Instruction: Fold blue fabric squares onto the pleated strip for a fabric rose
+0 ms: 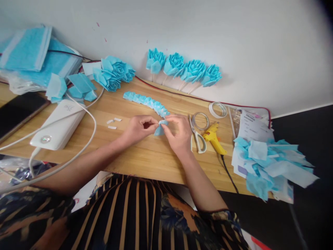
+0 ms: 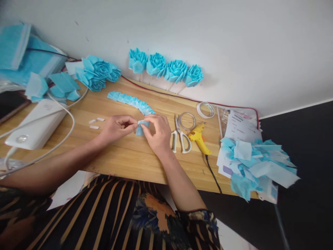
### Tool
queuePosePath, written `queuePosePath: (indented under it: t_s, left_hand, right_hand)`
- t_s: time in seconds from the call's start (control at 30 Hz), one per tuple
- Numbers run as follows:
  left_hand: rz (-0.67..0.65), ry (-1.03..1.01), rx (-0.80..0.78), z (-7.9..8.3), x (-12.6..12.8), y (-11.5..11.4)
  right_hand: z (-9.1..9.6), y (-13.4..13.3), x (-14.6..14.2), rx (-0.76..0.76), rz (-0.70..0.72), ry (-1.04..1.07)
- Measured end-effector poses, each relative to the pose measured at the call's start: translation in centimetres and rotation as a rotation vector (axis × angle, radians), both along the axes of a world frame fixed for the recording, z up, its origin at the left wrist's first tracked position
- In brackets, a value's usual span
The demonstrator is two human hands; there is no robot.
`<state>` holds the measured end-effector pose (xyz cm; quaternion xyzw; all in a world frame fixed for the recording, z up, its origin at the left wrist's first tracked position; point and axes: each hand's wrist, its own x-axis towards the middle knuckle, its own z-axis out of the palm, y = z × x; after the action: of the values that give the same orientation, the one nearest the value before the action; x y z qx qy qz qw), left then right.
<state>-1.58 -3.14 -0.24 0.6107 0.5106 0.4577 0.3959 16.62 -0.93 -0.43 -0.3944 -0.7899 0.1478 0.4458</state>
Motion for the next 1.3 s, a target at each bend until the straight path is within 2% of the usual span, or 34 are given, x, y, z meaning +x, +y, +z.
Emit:
queuePosePath:
  t_s: [0.2,0.4,0.5,0.7,1.07,1.3]
  left_hand:
    - [-0.002,-0.051,-0.071,0.3,-0.2,0.0]
    - [-0.032,-0.090,-0.103,0.1,-0.2,0.0]
    - [-0.036,-0.103,-0.110,0.2,-0.2,0.0]
    - [-0.015,-0.088,-0.112,0.9,-0.4,0.0]
    - [-0.014,-0.106,-0.132,0.3,-0.3,0.2]
    - [-0.066,-0.192,-0.172,0.6,-0.3,0.3]
  right_hand:
    - [-1.0,0.8,0.7,-0.396,0.173,0.373]
    - [-1.5,1.5,0.6,-0.768,0.283,0.476]
    - [-1.7,1.5,0.5,-0.867,0.238,0.488]
    - [-1.4,1.3,0.4,-0.905,0.137,0.541]
    - [-0.9,0.9,0.1,-0.876,0.170,0.456]
    - [-1.4,0.9,0.1,-0.755,0.073,0.437]
